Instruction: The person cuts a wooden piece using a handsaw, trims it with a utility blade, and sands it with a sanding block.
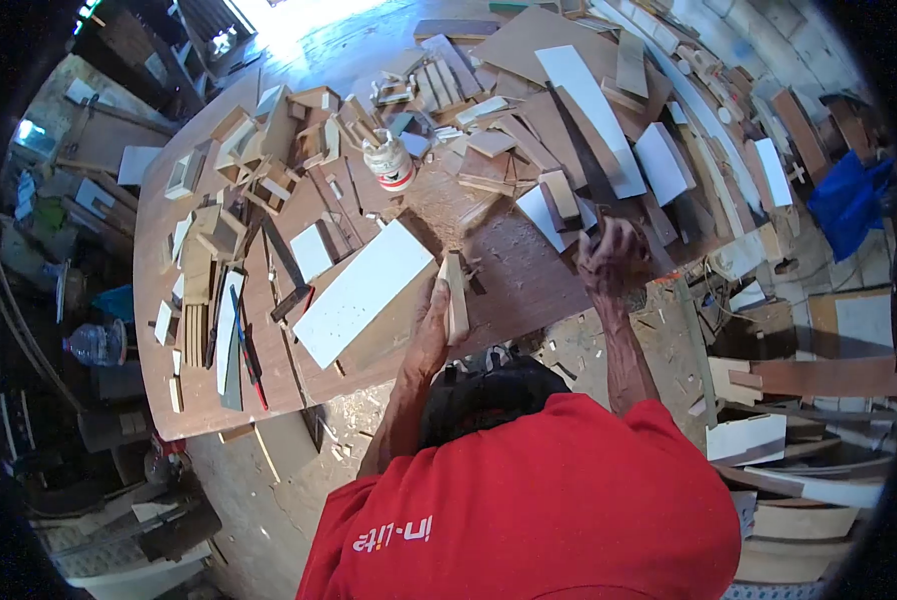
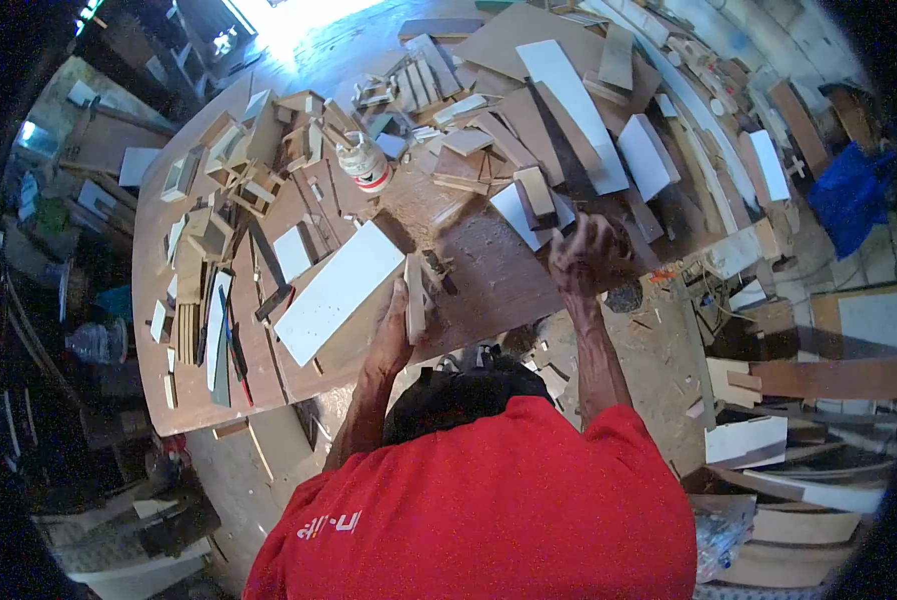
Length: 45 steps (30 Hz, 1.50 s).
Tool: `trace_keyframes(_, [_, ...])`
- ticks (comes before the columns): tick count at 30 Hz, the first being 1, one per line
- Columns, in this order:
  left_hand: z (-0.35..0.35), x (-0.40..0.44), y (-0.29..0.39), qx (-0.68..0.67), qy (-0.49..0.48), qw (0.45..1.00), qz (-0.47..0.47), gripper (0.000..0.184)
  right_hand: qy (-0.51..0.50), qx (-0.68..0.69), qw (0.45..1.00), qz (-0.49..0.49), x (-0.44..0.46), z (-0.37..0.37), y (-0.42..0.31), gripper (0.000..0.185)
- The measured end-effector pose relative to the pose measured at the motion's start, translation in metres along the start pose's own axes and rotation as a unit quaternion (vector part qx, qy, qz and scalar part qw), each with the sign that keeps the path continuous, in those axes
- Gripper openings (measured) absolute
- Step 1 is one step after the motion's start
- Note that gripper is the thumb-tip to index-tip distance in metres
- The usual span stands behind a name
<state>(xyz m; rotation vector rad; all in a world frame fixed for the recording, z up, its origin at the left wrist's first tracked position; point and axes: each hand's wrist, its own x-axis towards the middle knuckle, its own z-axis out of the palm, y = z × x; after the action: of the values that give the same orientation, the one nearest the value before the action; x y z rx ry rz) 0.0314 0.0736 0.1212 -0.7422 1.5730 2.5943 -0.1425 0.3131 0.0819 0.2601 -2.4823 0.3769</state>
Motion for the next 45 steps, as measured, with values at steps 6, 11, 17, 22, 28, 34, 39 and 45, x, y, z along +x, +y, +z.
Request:
trace_keyframes(6, [-0.026, 0.039, -0.026, 0.129, 0.109, 0.984, 0.063, 0.081, -0.229, -0.042, 0.969, -0.084, 0.046, 0.071, -0.026, 0.054])
trace_keyframes(11, [0.003, 0.023, 0.017, 0.045, 0.155, 0.980, 0.119, 0.075, -0.237, 0.026, 0.971, 0.010, 0.050, 0.060, -0.044, 0.044])
trace_keyframes(17, [-0.003, 0.064, 0.008, 0.049, 0.185, 0.971, 0.142, 0.053, -0.218, 0.463, 0.846, -0.151, -0.010, -0.047, -0.134, 0.027])
trace_keyframes(22, [0.010, 0.082, 0.002, 0.173, 0.201, 0.936, 0.232, 0.046, -0.218, 0.361, 0.877, -0.230, 0.016, -0.024, -0.130, 0.033])
trace_keyframes(28, [0.026, 0.084, 0.010, 0.090, 0.189, 0.953, 0.219, 0.048, -0.146, 0.342, 0.900, -0.228, 0.022, -0.026, -0.131, 0.026])
trace_keyframes(34, [0.008, 0.095, 0.004, 0.157, 0.238, 0.940, 0.188, 0.055, -0.155, 0.429, 0.870, -0.187, -0.001, -0.021, -0.126, 0.016])
trace_keyframes(39, [0.001, 0.090, 0.025, 0.067, 0.167, 0.975, 0.130, 0.045, -0.189, 0.380, 0.877, -0.228, 0.017, 0.001, -0.125, 0.028])
trace_keyframes(45, [0.016, 0.073, 0.034, -0.057, 0.084, 0.990, 0.094, 0.041, -0.240, 0.434, 0.868, 0.003, 0.070, 0.015, -0.113, 0.041])
